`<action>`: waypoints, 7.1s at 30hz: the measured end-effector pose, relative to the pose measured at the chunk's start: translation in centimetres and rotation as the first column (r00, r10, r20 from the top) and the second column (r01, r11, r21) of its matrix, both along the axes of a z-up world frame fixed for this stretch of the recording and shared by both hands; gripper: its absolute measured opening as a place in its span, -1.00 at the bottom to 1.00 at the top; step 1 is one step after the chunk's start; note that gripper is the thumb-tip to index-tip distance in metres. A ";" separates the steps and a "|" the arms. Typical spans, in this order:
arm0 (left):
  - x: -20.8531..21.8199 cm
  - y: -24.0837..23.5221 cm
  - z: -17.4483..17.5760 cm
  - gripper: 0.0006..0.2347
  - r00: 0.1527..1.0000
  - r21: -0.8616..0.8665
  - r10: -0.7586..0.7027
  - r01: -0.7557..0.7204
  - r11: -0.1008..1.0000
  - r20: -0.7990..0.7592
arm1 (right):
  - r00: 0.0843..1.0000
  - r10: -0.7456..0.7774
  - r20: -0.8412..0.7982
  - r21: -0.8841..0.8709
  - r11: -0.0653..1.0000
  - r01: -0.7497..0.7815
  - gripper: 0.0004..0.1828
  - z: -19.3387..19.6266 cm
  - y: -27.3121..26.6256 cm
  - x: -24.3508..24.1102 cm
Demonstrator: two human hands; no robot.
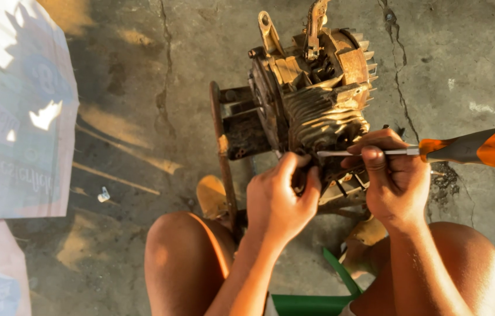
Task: Using a screwdriver to pry and adjust components inside a disassembled small engine
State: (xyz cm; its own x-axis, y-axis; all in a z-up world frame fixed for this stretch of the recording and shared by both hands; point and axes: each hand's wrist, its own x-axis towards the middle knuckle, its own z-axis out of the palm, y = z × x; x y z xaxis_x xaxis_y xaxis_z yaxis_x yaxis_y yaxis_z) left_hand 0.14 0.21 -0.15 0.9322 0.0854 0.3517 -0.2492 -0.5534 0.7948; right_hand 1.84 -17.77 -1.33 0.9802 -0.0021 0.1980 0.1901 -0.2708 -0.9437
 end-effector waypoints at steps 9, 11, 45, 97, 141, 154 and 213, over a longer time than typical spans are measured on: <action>0.2 0.2 -0.3 -0.80 1.000 0.008 -0.007 0.007 1.000 0.018 | 0.999 0.013 -0.038 0.122 0.992 -0.008 -0.72 -0.5 -0.8 0.1; 0.2 0.4 -0.4 -0.80 1.000 0.004 0.008 -0.008 1.000 0.024 | 0.999 0.037 -0.012 0.083 0.996 -0.036 -0.74 -0.4 -0.6 0.1; 0.1 0.8 -1.0 -0.82 0.995 -0.248 -0.033 0.009 0.969 -0.089 | 0.998 0.053 0.020 0.146 0.988 -0.055 -0.69 -0.5 -0.9 -0.1; 1.3 1.5 -3.8 -0.76 0.835 -0.640 -0.196 -0.221 0.735 -0.513 | 0.999 -0.025 -0.033 -0.146 0.989 0.020 -0.81 0.5 1.8 0.5; 1.5 1.1 -4.1 -0.75 0.797 -0.766 -0.257 -0.351 0.539 -0.546 | 0.985 -0.136 0.110 -0.118 0.982 0.148 -0.73 -0.6 3.5 0.0; 1.3 0.8 -4.5 -0.76 0.796 -0.764 -0.250 -0.362 0.533 -0.551 | 0.992 -0.124 0.031 -0.148 0.981 0.128 -0.74 -0.1 3.1 0.1; -1.0 2.7 -5.9 -0.78 0.796 -0.892 -0.496 -0.118 0.437 -0.348 | 0.882 0.059 0.468 -0.311 0.945 0.101 -0.78 0.7 1.8 -1.8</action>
